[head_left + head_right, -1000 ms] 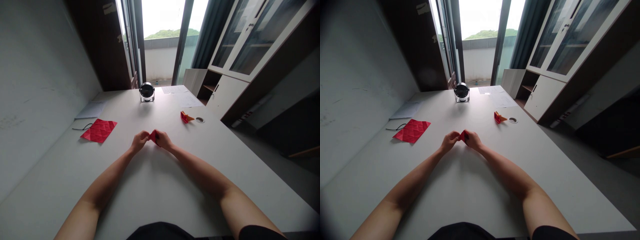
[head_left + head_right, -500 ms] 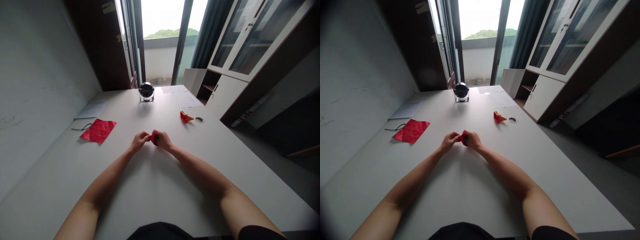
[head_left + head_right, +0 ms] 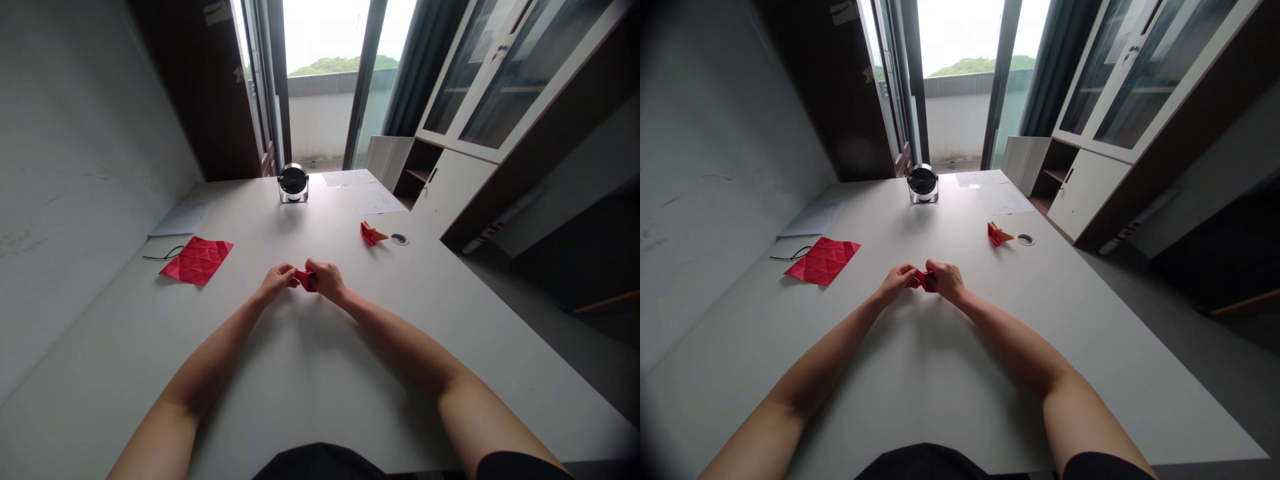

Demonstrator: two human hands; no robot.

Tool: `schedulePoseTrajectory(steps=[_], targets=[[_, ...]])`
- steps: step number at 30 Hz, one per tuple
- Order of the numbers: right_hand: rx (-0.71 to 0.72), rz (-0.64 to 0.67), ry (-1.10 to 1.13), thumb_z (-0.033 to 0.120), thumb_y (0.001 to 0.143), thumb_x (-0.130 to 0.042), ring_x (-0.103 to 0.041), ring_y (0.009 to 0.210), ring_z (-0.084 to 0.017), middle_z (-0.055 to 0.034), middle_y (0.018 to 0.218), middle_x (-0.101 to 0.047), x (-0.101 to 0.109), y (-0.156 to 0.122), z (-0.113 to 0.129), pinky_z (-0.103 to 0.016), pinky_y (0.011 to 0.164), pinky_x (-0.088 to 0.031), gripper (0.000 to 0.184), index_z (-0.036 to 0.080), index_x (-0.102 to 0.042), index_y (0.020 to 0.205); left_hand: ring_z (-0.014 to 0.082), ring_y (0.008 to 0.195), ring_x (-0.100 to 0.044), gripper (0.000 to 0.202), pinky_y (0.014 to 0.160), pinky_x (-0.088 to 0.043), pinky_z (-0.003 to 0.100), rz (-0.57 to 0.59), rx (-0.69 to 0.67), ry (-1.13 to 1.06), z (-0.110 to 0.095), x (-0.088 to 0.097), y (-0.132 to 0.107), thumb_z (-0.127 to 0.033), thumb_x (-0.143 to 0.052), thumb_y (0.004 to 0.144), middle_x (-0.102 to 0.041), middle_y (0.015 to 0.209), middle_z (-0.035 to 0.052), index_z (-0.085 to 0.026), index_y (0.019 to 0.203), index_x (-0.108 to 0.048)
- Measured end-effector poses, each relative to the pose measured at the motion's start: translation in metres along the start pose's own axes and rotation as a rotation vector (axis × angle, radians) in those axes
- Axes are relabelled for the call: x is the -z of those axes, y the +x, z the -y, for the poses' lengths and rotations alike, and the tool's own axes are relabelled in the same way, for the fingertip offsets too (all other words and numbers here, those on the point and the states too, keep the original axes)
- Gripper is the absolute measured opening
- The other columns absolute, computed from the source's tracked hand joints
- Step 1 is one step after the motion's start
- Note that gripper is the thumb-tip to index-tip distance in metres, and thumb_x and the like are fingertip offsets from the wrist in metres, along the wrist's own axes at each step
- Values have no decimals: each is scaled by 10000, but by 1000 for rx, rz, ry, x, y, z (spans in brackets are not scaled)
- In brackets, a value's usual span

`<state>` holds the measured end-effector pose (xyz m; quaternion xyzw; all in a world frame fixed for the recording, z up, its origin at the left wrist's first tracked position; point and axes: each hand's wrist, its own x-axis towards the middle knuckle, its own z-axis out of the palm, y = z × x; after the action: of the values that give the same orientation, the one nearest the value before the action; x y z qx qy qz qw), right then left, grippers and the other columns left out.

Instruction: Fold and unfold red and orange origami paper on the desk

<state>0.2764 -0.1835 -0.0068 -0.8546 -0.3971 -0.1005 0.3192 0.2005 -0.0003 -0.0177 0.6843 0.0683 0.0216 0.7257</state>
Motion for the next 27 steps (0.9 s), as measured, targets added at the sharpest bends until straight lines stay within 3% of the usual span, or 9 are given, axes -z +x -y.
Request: schedulePoseTrajectory(steps=[6, 11, 18, 23, 27], targets=[[-11, 48, 66, 252, 814, -565, -491, 581, -125, 11, 714, -673, -1, 2, -1, -233, 583, -283, 84, 238, -633, 862, 163, 664, -686, 376, 664, -569, 310, -20, -13, 0, 2, 2, 2, -479, -739, 793, -711, 783, 78, -131, 883, -631], [-91, 40, 182, 247, 818, -536, -496, 569, -129, 26, 670, -642, -3, 4, -5, -228, 577, -316, 114, 234, -608, 905, 151, 661, -682, 472, 617, -542, 274, -94, -97, 22, 2, -2, 4, -537, -682, 823, -691, 829, 48, -159, 1077, -558], [-152, -18, 249, 284, 860, -517, -528, 560, -139, 21, 679, -653, -5, 6, -7, -230, 569, -339, 107, 230, -570, 936, 170, 801, -697, 548, 672, -528, 271, -10, -229, 202, 1, -7, -1, -500, -653, 863, -685, 1020, 70, -215, 1287, -454], [-148, -1, 335, 258, 869, -505, -565, 581, -142, 21, 705, -674, -4, 5, -2, -230, 582, -376, 111, 241, -572, 957, 144, 764, -650, 480, 661, -506, 269, -236, -324, 336, -4, -4, -4, -445, -620, 892, -634, 1062, 59, -236, 1294, -463], [-138, 11, 358, 238, 851, -524, -575, 603, -149, 19, 708, -676, -4, 4, 0, -240, 599, -403, 104, 247, -583, 936, 142, 741, -588, 266, 638, -468, 256, -358, -458, 507, -12, -4, -10, -379, -676, 852, -603, 972, 43, -220, 1046, -587]])
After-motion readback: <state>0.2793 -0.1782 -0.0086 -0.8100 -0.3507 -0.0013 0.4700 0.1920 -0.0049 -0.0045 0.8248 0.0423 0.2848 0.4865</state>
